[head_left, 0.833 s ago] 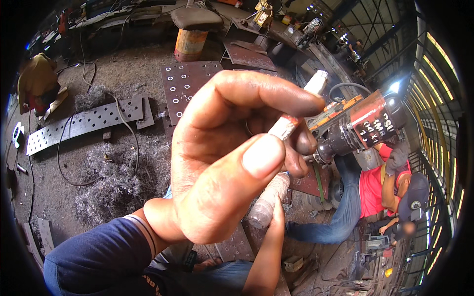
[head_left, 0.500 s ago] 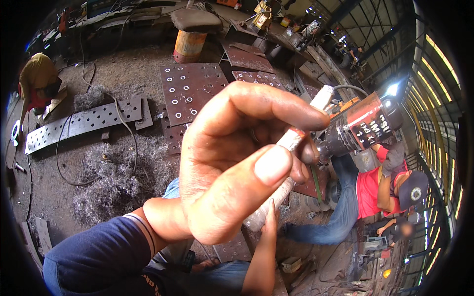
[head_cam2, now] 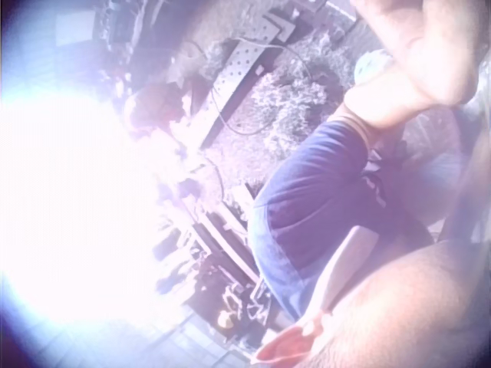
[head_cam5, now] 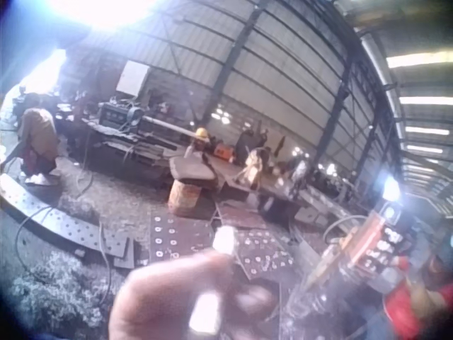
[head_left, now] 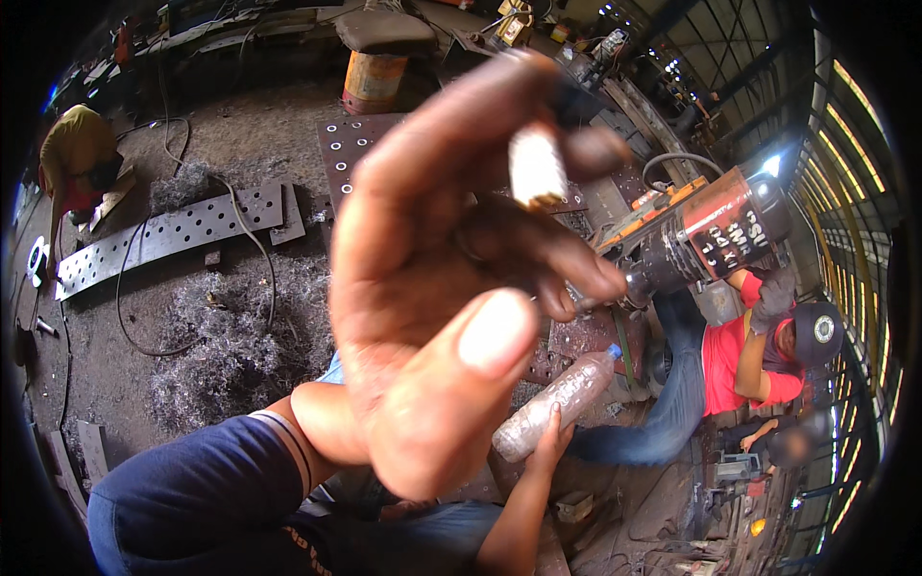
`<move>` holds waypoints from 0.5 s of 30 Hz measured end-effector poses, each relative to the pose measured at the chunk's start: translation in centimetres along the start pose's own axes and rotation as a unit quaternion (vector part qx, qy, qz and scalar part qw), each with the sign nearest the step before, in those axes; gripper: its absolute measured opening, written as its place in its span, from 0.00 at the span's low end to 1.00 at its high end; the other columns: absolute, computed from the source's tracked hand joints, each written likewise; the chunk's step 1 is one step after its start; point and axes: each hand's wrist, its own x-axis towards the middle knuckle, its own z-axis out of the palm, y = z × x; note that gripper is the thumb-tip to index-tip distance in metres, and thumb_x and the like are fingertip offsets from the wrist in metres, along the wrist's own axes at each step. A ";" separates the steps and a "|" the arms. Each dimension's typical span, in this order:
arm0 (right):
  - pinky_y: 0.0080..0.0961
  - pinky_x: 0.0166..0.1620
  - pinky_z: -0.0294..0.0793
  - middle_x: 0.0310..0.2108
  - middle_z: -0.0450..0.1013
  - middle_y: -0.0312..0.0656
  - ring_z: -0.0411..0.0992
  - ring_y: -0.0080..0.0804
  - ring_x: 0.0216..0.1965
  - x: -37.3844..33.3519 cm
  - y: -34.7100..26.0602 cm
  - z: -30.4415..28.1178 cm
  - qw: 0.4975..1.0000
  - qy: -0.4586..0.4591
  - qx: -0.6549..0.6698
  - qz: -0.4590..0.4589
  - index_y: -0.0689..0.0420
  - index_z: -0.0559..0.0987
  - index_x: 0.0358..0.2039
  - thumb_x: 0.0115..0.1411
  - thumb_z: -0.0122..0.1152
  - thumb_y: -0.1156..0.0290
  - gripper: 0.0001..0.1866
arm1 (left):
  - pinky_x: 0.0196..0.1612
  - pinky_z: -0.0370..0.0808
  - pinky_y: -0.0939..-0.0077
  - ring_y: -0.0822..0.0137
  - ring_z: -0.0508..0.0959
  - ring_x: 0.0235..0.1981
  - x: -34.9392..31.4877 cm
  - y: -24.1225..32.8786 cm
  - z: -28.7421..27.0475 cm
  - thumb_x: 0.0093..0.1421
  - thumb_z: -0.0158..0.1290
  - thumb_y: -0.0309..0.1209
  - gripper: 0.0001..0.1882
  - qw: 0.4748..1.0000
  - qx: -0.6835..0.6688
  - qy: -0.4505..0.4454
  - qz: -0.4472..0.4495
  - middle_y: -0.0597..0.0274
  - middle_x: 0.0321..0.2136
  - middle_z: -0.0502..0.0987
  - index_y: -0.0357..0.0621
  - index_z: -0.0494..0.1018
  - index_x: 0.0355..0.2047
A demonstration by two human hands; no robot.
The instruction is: The person sits on the floor in a workshop and handles a small white object and a plastic bottle. They repeatedly pick up, inspect, and place down the small object while holding the bottle.
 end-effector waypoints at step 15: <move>0.38 0.56 0.77 0.59 0.71 0.50 0.74 0.41 0.56 2.6 1.8 -0.7 0.998 0.019 0.049 0.029 0.63 0.64 0.68 0.68 0.63 0.61 0.33 | 0.55 0.77 0.58 0.50 0.79 0.54 -3.2 3.4 -3.6 0.59 0.57 0.36 0.47 0.991 0.062 0.031 0.112 0.41 0.65 0.65 0.41 0.47 0.75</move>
